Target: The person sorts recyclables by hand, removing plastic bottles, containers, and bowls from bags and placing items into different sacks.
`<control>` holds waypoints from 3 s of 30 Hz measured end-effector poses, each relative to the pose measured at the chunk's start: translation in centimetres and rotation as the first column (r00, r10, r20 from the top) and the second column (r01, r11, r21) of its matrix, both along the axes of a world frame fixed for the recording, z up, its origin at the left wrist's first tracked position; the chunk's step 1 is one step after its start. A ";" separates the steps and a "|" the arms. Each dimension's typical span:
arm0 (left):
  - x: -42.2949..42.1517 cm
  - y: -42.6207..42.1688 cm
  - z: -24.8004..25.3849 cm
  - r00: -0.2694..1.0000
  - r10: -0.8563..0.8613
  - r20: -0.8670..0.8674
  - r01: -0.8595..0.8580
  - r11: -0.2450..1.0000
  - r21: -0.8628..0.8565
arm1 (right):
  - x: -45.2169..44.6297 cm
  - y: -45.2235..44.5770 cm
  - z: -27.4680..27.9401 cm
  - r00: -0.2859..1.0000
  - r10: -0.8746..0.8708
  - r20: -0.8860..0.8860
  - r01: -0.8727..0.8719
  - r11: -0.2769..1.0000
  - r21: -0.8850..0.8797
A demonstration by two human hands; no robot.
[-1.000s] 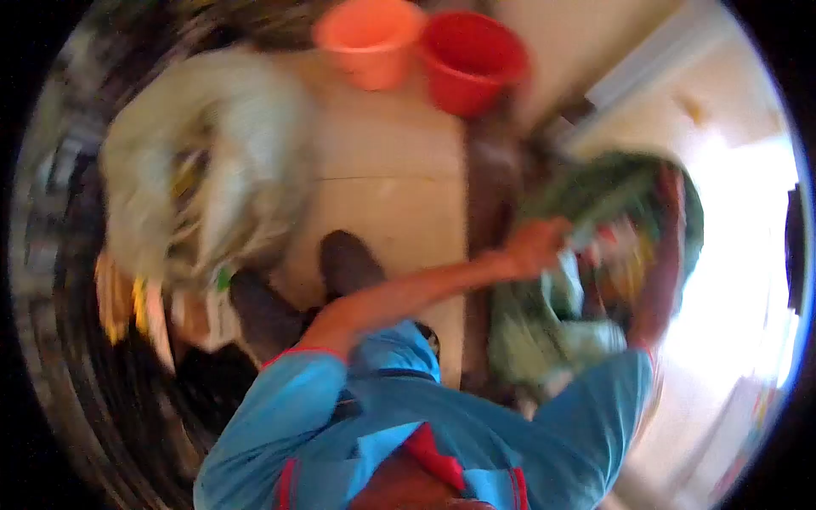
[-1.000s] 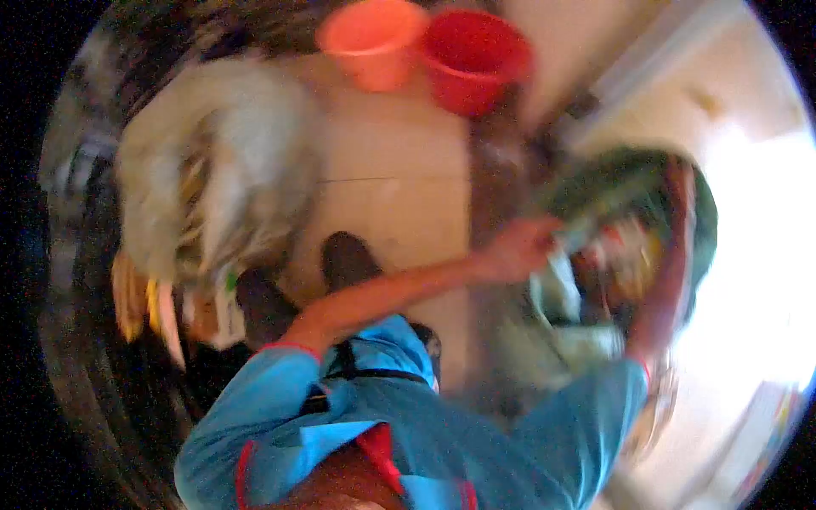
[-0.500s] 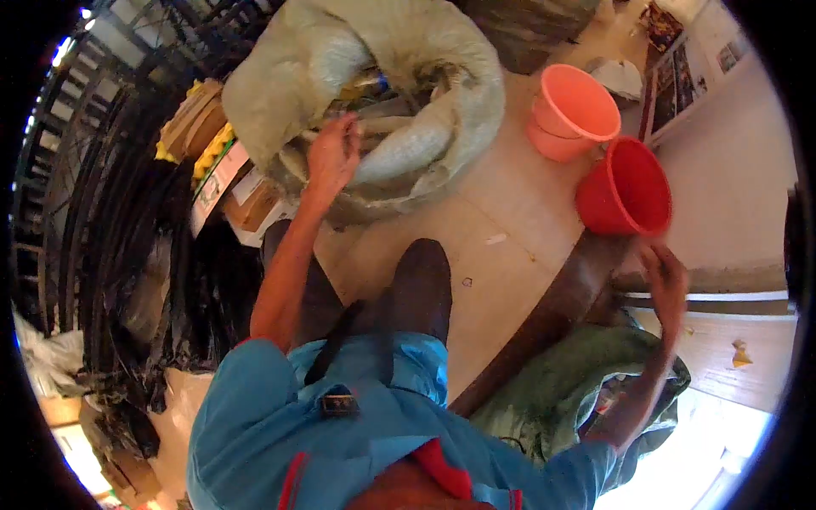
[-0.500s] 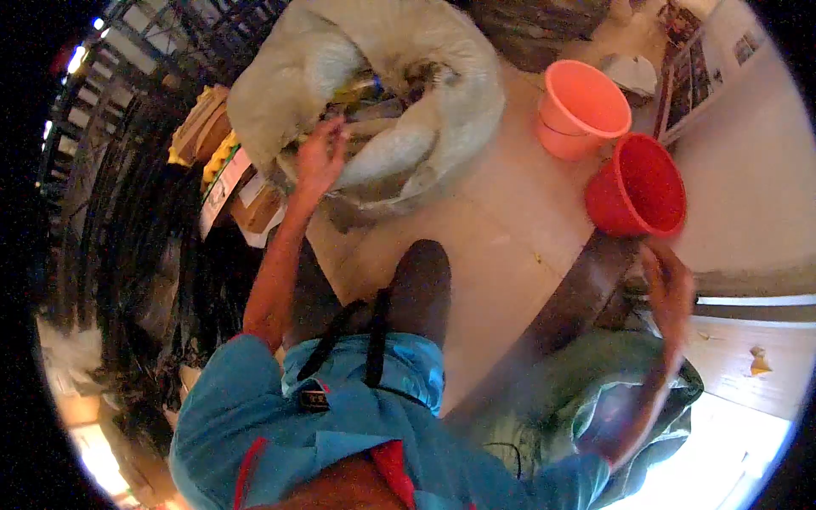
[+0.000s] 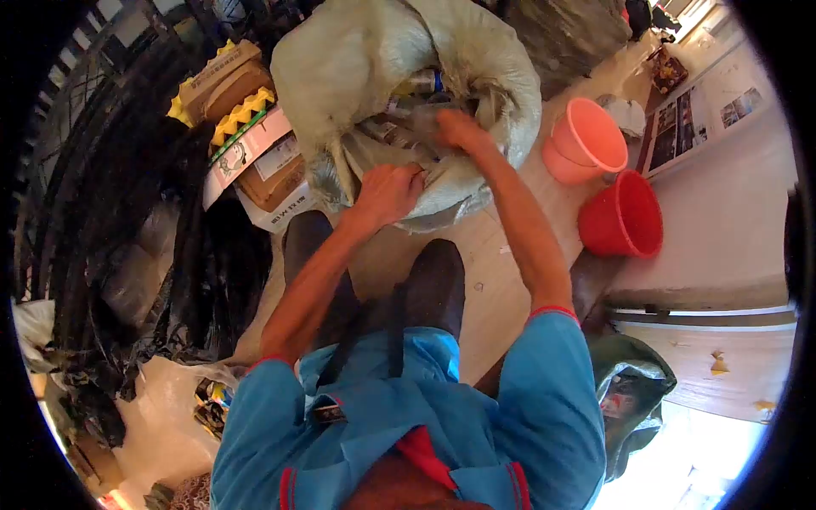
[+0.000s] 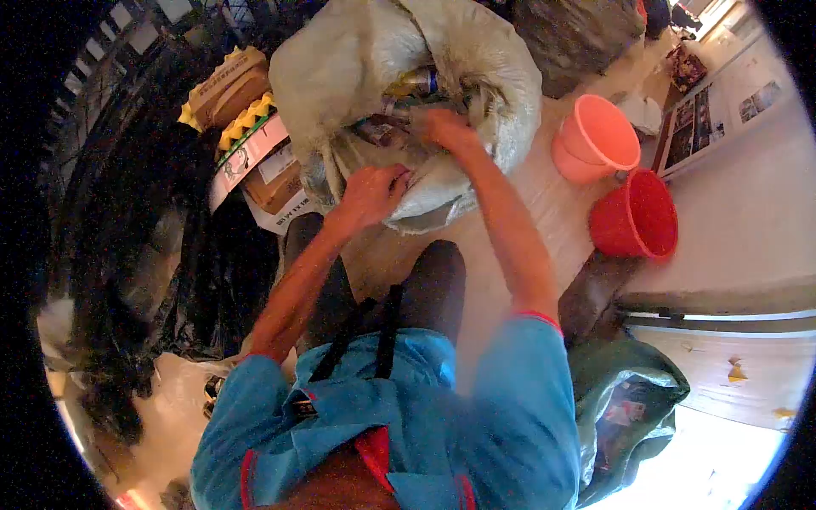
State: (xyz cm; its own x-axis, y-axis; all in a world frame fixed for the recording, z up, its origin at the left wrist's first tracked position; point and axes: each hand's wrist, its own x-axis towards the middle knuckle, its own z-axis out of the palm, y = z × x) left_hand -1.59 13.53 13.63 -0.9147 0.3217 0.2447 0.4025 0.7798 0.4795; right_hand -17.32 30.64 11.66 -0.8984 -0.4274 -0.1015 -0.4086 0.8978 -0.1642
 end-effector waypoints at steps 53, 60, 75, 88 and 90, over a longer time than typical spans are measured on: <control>-26.4 3.5 12.8 0.977 -0.022 0.210 -0.015 0.985 0.175 | 7.5 18.4 7.5 0.891 -0.030 -0.453 -0.042 0.988 -0.148; -27.0 8.4 19.0 0.962 0.110 0.252 -0.146 0.980 0.132 | 4.7 22.8 11.3 0.874 -0.479 0.087 0.472 0.790 -0.391; -35.5 11.2 7.0 0.983 -0.090 0.160 0.110 0.987 -0.121 | -5.1 33.7 -7.9 0.956 -0.288 0.048 0.272 0.817 -0.509; -31.7 9.7 8.2 0.989 -0.143 0.043 0.146 0.984 -0.101 | 2.1 13.9 14.8 0.903 0.053 -0.427 -0.213 0.917 -0.338; -28.6 9.1 8.8 0.991 -0.109 -0.070 0.109 0.994 -0.002 | 0.2 12.4 12.7 0.917 0.141 -0.372 -0.249 0.933 -0.260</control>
